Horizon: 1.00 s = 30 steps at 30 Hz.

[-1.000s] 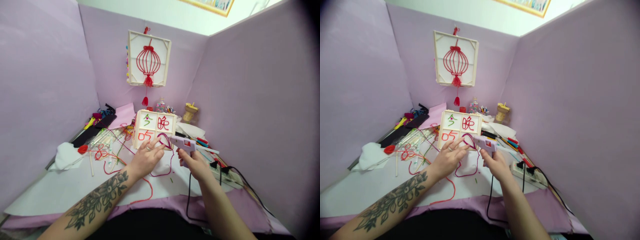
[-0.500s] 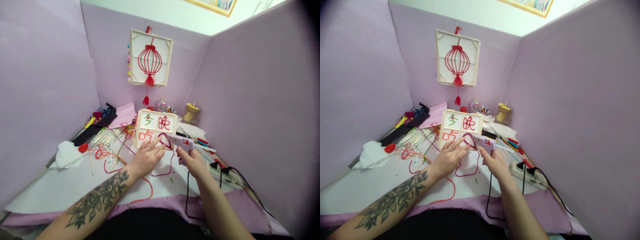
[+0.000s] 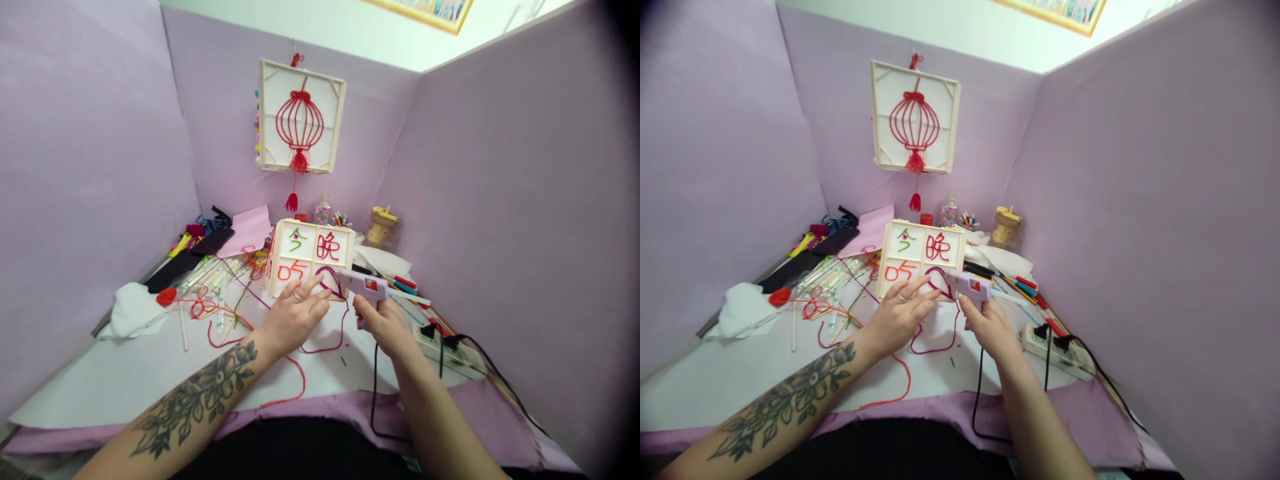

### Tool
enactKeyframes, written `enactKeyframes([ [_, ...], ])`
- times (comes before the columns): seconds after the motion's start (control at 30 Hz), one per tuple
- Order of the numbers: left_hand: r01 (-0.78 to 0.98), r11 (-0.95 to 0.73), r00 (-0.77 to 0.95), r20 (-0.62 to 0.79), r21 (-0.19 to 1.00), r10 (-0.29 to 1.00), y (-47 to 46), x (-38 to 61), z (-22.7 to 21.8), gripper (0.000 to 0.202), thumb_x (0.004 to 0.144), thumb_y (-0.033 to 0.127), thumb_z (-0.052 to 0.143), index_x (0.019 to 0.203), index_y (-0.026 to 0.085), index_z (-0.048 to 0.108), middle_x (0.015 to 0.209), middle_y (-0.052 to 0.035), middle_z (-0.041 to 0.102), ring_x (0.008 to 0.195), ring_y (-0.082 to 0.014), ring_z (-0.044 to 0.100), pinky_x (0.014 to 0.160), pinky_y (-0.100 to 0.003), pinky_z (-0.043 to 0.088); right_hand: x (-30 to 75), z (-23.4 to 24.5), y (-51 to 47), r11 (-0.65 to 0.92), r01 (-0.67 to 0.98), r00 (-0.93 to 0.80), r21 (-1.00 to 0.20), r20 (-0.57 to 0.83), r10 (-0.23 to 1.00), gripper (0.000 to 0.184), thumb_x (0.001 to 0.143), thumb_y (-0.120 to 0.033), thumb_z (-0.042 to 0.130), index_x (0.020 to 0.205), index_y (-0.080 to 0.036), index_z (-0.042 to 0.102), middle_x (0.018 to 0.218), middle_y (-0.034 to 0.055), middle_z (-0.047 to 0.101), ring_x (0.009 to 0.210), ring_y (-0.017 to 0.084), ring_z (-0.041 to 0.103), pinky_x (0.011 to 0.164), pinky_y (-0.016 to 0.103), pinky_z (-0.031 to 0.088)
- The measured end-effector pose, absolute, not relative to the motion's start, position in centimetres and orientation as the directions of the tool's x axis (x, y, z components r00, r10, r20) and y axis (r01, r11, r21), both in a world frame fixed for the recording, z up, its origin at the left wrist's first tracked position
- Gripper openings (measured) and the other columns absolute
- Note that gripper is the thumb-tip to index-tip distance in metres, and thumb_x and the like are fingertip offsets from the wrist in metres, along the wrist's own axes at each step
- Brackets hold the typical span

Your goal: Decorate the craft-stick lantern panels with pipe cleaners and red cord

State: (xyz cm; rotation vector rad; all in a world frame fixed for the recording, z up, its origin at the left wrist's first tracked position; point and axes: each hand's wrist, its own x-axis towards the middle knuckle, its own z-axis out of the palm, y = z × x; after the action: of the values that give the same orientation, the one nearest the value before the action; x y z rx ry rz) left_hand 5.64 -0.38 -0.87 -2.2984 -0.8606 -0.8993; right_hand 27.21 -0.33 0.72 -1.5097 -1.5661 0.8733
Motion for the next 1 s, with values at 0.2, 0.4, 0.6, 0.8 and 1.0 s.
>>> enactKeyframes([
  [0.2,0.718,-0.656,0.582,0.718,-0.232,0.382,-0.4,5.6,-0.9,0.024,0.097,0.016,0.039,0.1,0.021,0.062,0.122,-0.001,0.068,0.132,-0.0189,0.046,0.108,-0.038,0.026,27.6,0.4,-0.3,0.038,0.503,0.012,-0.863,0.051,0.999,0.045,0.081,-0.062,0.049,0.071,-0.018,0.055,0.057,0.0022,0.06,0.052,0.016,0.06,0.052,0.025,0.047],
  [0.4,0.714,-0.661,0.577,0.727,-0.229,0.372,-0.4,5.7,-0.8,0.021,0.096,0.015,0.041,0.099,0.021,0.061,0.121,-0.001,0.068,0.132,-0.019,0.047,0.108,-0.038,0.026,27.8,0.0,-0.3,0.045,0.53,0.011,-0.847,0.06,0.998,0.044,0.082,-0.06,0.048,0.068,-0.018,0.056,0.055,0.0024,0.06,0.051,0.015,0.059,0.051,0.025,0.046],
  [0.6,0.707,-0.671,0.571,0.739,-0.223,0.357,-0.4,5.7,-0.7,0.024,0.097,0.014,0.038,0.098,0.02,0.061,0.12,0.0005,0.069,0.129,-0.0197,0.049,0.106,-0.037,0.026,27.9,0.5,-0.7,0.057,0.574,0.003,-0.817,0.072,0.997,0.043,0.083,-0.057,0.047,0.064,-0.019,0.056,0.052,0.0029,0.061,0.05,0.015,0.059,0.051,0.025,0.043],
  [0.8,0.714,-0.662,0.576,0.728,-0.227,0.372,-0.4,5.7,-0.8,0.023,0.097,0.015,0.039,0.097,0.021,0.062,0.121,0.0002,0.068,0.131,-0.0195,0.047,0.107,-0.037,0.026,28.0,0.7,-1.1,0.059,0.581,-0.006,-0.812,0.069,0.998,0.042,0.082,-0.057,0.046,0.064,-0.02,0.054,0.052,0.0024,0.06,0.051,0.017,0.06,0.052,0.026,0.044],
  [1.0,0.714,-0.663,0.577,0.725,-0.224,0.377,-0.4,5.7,-0.8,0.024,0.097,0.015,0.039,0.097,0.021,0.062,0.121,-0.0001,0.068,0.131,-0.0192,0.048,0.107,-0.037,0.026,27.9,1.2,-1.6,0.059,0.601,0.01,-0.797,0.081,0.997,0.038,0.08,-0.056,0.046,0.064,-0.021,0.052,0.051,0.0023,0.058,0.048,0.017,0.058,0.05,0.027,0.044],
])
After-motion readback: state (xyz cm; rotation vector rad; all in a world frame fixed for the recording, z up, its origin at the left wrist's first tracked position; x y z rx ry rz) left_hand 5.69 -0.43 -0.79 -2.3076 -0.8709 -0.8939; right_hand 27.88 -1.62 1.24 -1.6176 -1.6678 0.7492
